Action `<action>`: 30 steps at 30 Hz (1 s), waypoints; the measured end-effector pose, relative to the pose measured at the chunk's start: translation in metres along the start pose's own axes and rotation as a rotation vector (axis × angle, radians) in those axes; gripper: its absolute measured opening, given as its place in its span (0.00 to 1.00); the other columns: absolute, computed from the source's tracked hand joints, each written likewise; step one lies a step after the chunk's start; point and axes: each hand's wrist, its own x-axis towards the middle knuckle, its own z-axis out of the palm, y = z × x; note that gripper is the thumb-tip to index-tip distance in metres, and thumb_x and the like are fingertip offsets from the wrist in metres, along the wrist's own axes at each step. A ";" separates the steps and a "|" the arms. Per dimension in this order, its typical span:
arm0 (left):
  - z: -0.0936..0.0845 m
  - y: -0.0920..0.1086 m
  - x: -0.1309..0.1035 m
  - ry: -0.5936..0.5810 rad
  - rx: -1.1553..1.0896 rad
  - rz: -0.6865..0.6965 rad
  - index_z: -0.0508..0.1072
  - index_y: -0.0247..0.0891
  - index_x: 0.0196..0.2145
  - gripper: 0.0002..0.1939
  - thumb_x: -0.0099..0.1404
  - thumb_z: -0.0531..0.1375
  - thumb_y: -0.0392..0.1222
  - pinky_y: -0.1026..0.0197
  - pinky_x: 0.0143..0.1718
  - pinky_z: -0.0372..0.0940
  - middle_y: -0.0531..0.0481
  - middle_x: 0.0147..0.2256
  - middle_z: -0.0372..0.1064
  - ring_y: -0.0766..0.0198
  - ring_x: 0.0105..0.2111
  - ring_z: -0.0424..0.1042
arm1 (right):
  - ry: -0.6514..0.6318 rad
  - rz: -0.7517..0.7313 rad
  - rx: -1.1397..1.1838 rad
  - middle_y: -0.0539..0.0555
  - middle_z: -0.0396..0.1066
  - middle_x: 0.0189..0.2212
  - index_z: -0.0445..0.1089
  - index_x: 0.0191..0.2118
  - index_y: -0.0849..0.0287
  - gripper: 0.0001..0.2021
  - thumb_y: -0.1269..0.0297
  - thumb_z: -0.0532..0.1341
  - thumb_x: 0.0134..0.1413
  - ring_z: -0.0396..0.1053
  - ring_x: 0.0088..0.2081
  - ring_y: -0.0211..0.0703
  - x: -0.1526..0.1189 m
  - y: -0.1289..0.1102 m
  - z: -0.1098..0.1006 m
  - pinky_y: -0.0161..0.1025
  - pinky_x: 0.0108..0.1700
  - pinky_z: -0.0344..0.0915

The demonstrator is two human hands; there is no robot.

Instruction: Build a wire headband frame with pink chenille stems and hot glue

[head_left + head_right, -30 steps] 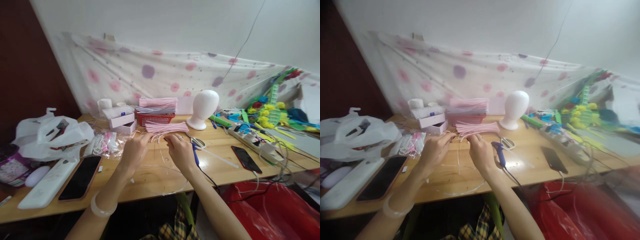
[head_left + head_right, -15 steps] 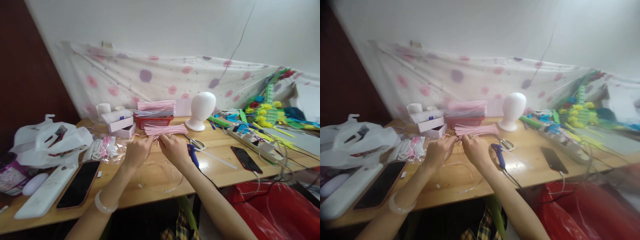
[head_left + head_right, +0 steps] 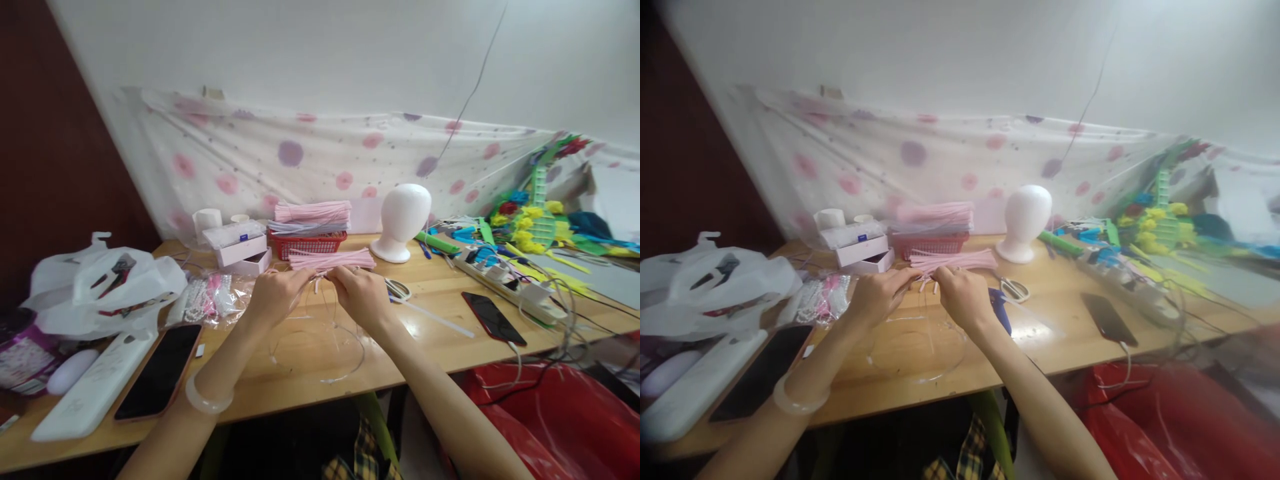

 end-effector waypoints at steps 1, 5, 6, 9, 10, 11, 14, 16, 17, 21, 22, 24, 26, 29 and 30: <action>0.000 -0.002 0.000 0.004 -0.009 -0.015 0.77 0.43 0.45 0.12 0.67 0.56 0.35 0.63 0.26 0.57 0.50 0.32 0.80 0.60 0.28 0.76 | 0.009 0.022 -0.004 0.53 0.77 0.28 0.73 0.36 0.57 0.08 0.67 0.57 0.63 0.72 0.28 0.41 -0.001 0.002 0.001 0.37 0.27 0.46; 0.001 -0.008 -0.002 0.011 -0.045 -0.099 0.76 0.43 0.45 0.13 0.67 0.56 0.34 0.64 0.24 0.54 0.53 0.27 0.78 0.63 0.24 0.74 | 0.036 0.105 -0.016 0.53 0.77 0.25 0.73 0.35 0.58 0.08 0.68 0.57 0.63 0.71 0.25 0.42 -0.004 0.007 0.004 0.37 0.26 0.44; 0.001 -0.009 -0.003 0.012 -0.050 -0.123 0.76 0.43 0.45 0.14 0.66 0.55 0.34 0.64 0.24 0.53 0.53 0.26 0.78 0.63 0.24 0.73 | 0.041 0.121 -0.013 0.53 0.77 0.25 0.72 0.34 0.59 0.08 0.69 0.57 0.63 0.71 0.25 0.41 -0.004 0.007 0.005 0.37 0.26 0.45; 0.001 -0.011 -0.006 0.029 -0.057 -0.208 0.77 0.43 0.45 0.15 0.66 0.55 0.33 0.62 0.23 0.48 0.51 0.25 0.77 0.61 0.23 0.72 | 0.061 0.172 -0.003 0.53 0.77 0.25 0.71 0.32 0.59 0.07 0.70 0.58 0.61 0.72 0.26 0.41 -0.002 0.008 0.006 0.36 0.27 0.46; 0.002 -0.011 -0.007 0.039 -0.063 -0.238 0.78 0.44 0.45 0.15 0.66 0.54 0.34 0.61 0.23 0.47 0.50 0.25 0.76 0.60 0.23 0.71 | 0.069 0.191 -0.002 0.53 0.77 0.25 0.71 0.32 0.58 0.07 0.70 0.58 0.61 0.72 0.26 0.42 -0.001 0.009 0.007 0.36 0.27 0.47; 0.002 -0.011 -0.007 0.047 -0.074 -0.269 0.78 0.44 0.45 0.15 0.66 0.54 0.35 0.61 0.23 0.46 0.49 0.25 0.76 0.60 0.23 0.71 | 0.077 0.211 -0.004 0.53 0.77 0.25 0.71 0.32 0.58 0.07 0.69 0.58 0.61 0.72 0.25 0.42 -0.001 0.009 0.007 0.35 0.27 0.47; 0.004 -0.013 -0.009 0.072 -0.144 -0.372 0.78 0.44 0.44 0.14 0.66 0.55 0.38 0.61 0.24 0.47 0.49 0.23 0.75 0.59 0.22 0.70 | 0.096 0.258 -0.015 0.53 0.76 0.22 0.71 0.30 0.58 0.10 0.63 0.59 0.63 0.70 0.23 0.41 -0.003 0.011 0.009 0.35 0.26 0.45; 0.005 -0.016 -0.010 0.097 -0.215 -0.455 0.78 0.42 0.42 0.13 0.66 0.55 0.40 0.61 0.25 0.50 0.48 0.23 0.74 0.59 0.22 0.70 | 0.098 0.270 -0.024 0.52 0.75 0.21 0.70 0.29 0.58 0.13 0.60 0.58 0.64 0.69 0.22 0.41 -0.006 0.010 0.012 0.35 0.26 0.44; 0.006 -0.017 -0.011 0.110 -0.259 -0.498 0.78 0.41 0.41 0.12 0.66 0.55 0.41 0.61 0.26 0.51 0.48 0.23 0.74 0.59 0.23 0.70 | 0.096 0.273 -0.029 0.52 0.74 0.20 0.70 0.28 0.58 0.13 0.60 0.57 0.64 0.69 0.22 0.40 -0.007 0.010 0.014 0.35 0.26 0.43; 0.010 -0.022 -0.017 0.116 -0.531 -0.642 0.75 0.38 0.35 0.14 0.64 0.57 0.50 0.62 0.28 0.57 0.49 0.22 0.72 0.61 0.23 0.70 | 0.098 0.303 -0.048 0.53 0.74 0.21 0.70 0.30 0.59 0.14 0.60 0.55 0.66 0.68 0.21 0.41 -0.007 0.010 0.022 0.36 0.26 0.41; 0.012 -0.023 -0.019 0.099 -0.625 -0.668 0.75 0.38 0.34 0.15 0.64 0.57 0.53 0.63 0.27 0.59 0.49 0.22 0.71 0.62 0.23 0.70 | 0.100 0.315 -0.051 0.54 0.74 0.21 0.70 0.30 0.59 0.15 0.59 0.55 0.67 0.68 0.21 0.41 -0.006 0.011 0.024 0.36 0.26 0.41; 0.015 -0.027 -0.024 0.058 -0.822 -0.715 0.74 0.37 0.33 0.20 0.62 0.56 0.58 0.63 0.27 0.62 0.50 0.21 0.69 0.63 0.23 0.70 | 0.101 0.331 -0.051 0.55 0.75 0.21 0.71 0.30 0.59 0.17 0.58 0.54 0.68 0.69 0.22 0.42 -0.005 0.013 0.029 0.36 0.26 0.41; 0.021 -0.031 -0.031 0.020 -1.000 -0.761 0.74 0.35 0.33 0.25 0.59 0.57 0.63 0.63 0.25 0.64 0.51 0.22 0.68 0.65 0.22 0.69 | 0.093 0.329 -0.041 0.56 0.76 0.23 0.71 0.30 0.59 0.17 0.57 0.54 0.68 0.71 0.24 0.43 -0.007 0.015 0.036 0.37 0.26 0.42; 0.031 -0.036 -0.044 -0.019 -1.187 -0.837 0.74 0.33 0.35 0.28 0.54 0.62 0.65 0.66 0.21 0.61 0.53 0.23 0.66 0.69 0.19 0.64 | 0.068 0.316 -0.014 0.55 0.76 0.22 0.72 0.30 0.59 0.17 0.58 0.54 0.68 0.71 0.24 0.43 -0.014 0.014 0.050 0.37 0.26 0.44; 0.036 -0.037 -0.048 -0.028 -1.227 -0.862 0.75 0.33 0.36 0.28 0.54 0.64 0.63 0.67 0.20 0.59 0.54 0.23 0.65 0.71 0.19 0.62 | 0.060 0.316 -0.003 0.54 0.76 0.22 0.72 0.30 0.58 0.17 0.58 0.54 0.68 0.72 0.23 0.42 -0.018 0.013 0.055 0.36 0.25 0.44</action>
